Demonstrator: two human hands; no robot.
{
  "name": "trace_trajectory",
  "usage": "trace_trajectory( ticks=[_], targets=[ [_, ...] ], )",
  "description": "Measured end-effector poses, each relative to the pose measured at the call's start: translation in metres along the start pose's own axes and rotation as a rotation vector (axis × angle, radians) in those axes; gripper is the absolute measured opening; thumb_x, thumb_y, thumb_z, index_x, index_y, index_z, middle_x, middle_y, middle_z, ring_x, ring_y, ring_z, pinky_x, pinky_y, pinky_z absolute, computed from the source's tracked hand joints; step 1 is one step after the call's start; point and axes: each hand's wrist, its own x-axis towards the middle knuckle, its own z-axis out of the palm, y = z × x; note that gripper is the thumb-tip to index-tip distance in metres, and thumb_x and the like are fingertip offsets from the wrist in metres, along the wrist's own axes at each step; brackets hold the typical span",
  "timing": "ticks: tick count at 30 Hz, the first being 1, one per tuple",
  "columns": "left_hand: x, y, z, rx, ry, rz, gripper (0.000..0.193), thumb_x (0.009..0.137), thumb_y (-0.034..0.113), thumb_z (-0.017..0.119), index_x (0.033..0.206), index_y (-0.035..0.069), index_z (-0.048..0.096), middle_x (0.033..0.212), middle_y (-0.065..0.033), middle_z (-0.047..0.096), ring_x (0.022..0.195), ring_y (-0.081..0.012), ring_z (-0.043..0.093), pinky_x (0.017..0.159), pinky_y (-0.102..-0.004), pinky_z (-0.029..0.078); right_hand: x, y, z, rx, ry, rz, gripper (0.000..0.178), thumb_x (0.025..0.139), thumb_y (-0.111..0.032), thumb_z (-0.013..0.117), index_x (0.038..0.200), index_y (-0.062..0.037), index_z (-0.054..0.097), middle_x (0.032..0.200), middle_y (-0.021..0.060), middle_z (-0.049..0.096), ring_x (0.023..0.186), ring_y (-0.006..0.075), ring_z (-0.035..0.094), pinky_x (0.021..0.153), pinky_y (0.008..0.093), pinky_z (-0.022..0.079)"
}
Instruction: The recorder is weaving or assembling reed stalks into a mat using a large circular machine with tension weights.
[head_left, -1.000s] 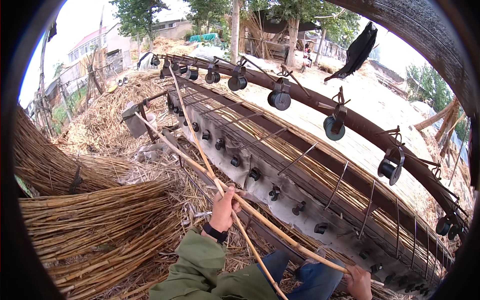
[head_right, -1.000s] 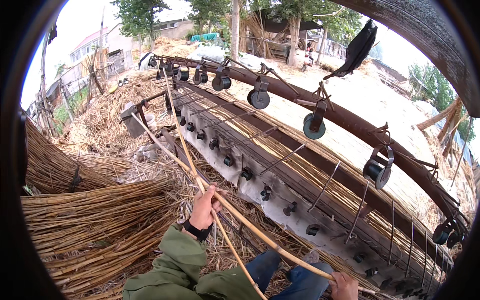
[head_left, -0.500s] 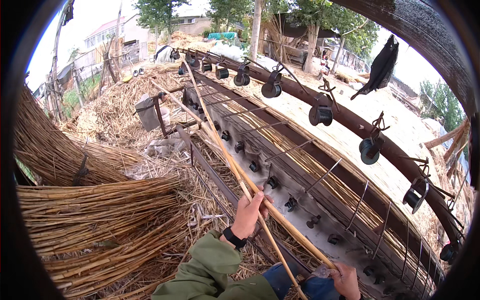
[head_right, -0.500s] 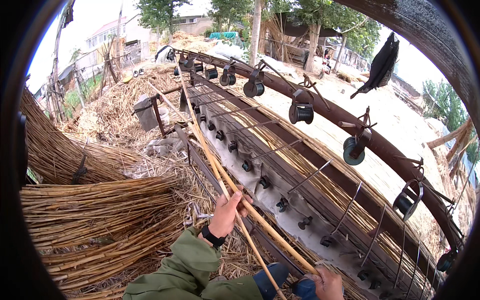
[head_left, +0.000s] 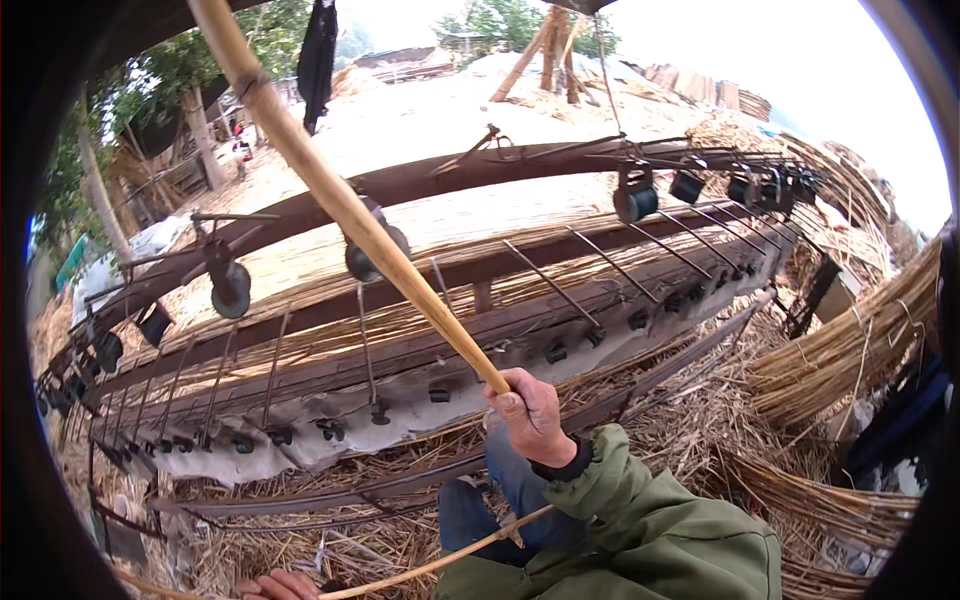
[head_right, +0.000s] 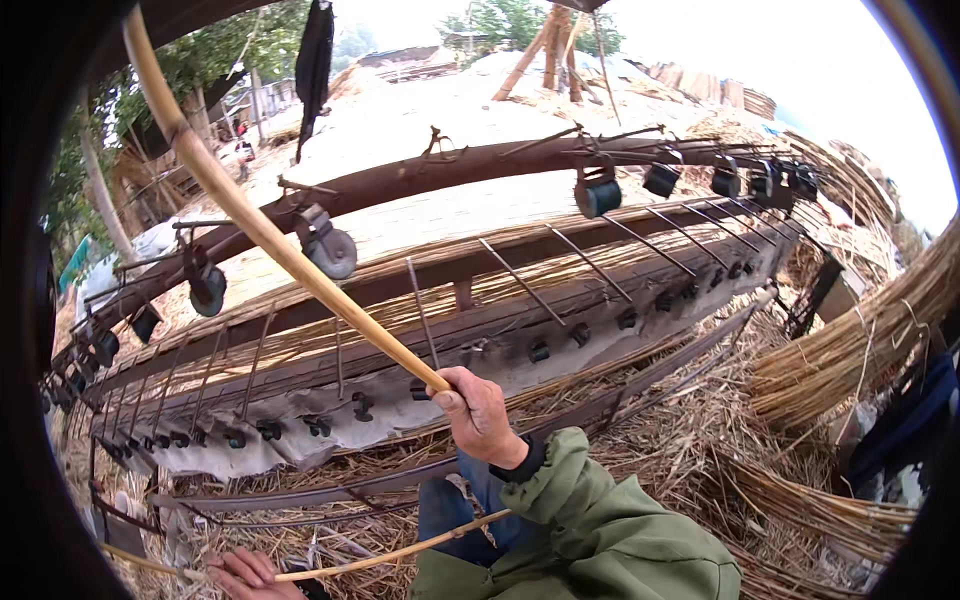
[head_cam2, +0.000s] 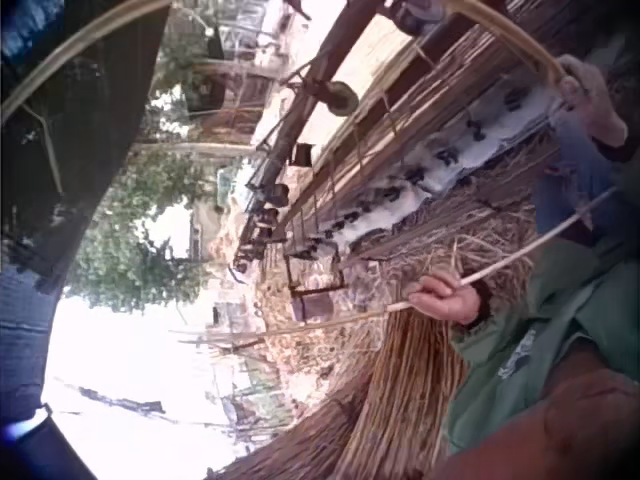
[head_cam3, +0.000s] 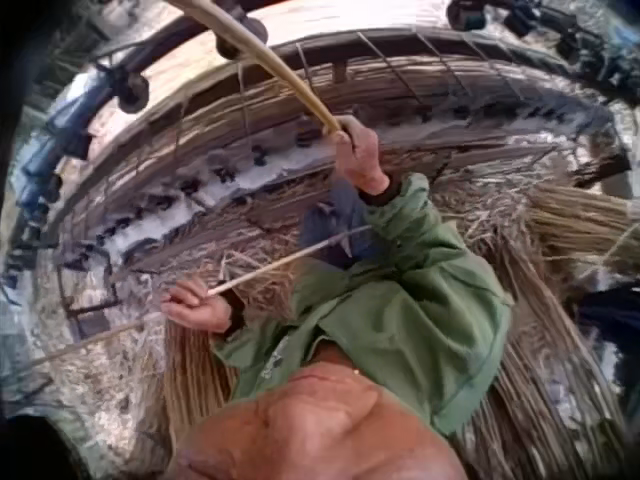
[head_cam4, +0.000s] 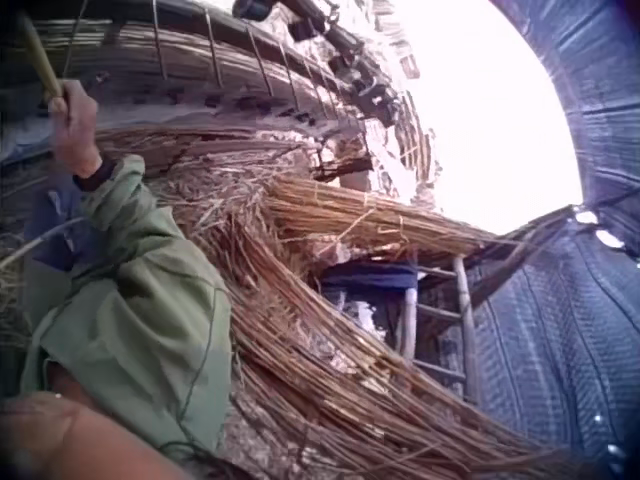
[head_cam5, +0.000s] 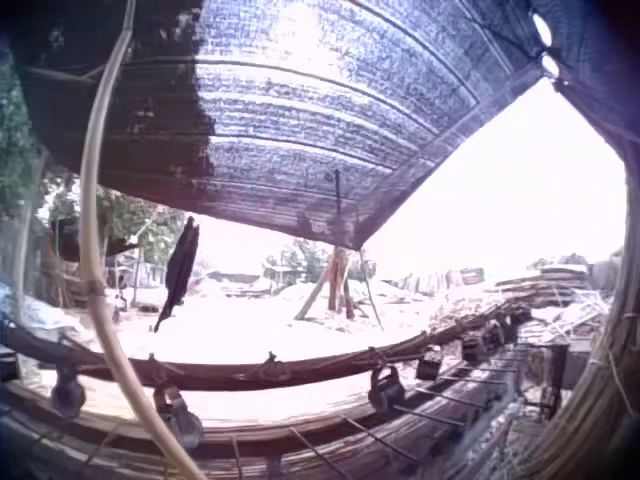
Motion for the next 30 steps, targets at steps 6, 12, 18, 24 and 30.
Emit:
trace_trajectory(
  ticks=[6,12,18,24,30],
  targets=[
    [-0.022,-0.023,-0.016,-0.108,-0.371,-0.127,0.032,0.092,0.032,0.047,0.071,0.01,0.042,0.056,-0.0014,0.035,0.058,-0.0172,0.039,0.054,-0.0312,0.038,-0.022,0.012,-0.072,0.241,0.583,0.006,0.035,0.092,-0.038,0.042,0.088,-0.0034,0.049,0.061,-0.0034,0.038,0.05,0.0032,0.031,0.044,0.0191,0.024],
    [-0.043,-0.045,-0.001,0.024,-0.42,-0.342,0.038,0.091,0.04,0.047,0.084,0.003,0.053,0.074,-0.0097,0.055,0.069,-0.0216,0.05,0.064,-0.0315,0.041,-0.041,0.015,-0.131,0.65,0.997,-0.008,0.036,0.093,-0.043,0.034,0.083,-0.0099,0.042,0.057,-0.0036,0.03,0.046,0.0067,0.027,0.043,0.023,0.026],
    [-0.07,-0.049,0.018,0.26,-0.592,-0.342,0.042,0.091,0.044,0.043,0.086,0.003,0.053,0.074,-0.009,0.053,0.067,-0.0199,0.048,0.064,-0.0335,0.04,-0.027,-0.01,-0.106,1.118,1.018,0.144,0.035,0.095,-0.041,0.027,0.082,-0.0117,0.039,0.059,-0.0028,0.032,0.046,0.0084,0.028,0.047,0.024,0.029],
    [-0.07,-0.054,0.013,0.539,-0.847,-0.2,0.049,0.092,0.048,0.038,0.087,0.002,0.053,0.073,-0.0078,0.051,0.063,-0.0196,0.044,0.064,-0.0368,0.038,-0.037,-0.023,-0.024,1.322,0.712,0.357,0.031,0.096,-0.037,0.029,0.091,-0.0094,0.041,0.073,0.0025,0.043,0.065,0.0139,0.047,0.067,0.0312,0.044],
    [-0.071,-0.046,0.01,0.586,-0.728,-0.261,0.051,0.093,0.047,0.035,0.087,-0.001,0.052,0.079,-0.0081,0.05,0.064,-0.0197,0.042,0.064,-0.0372,0.036,-0.017,-0.024,-0.008,1.31,0.573,0.591,0.03,0.094,-0.036,0.036,0.095,-0.007,0.044,0.085,0.0046,0.05,0.08,0.0162,0.055,0.074,0.0293,0.049]
  ],
)
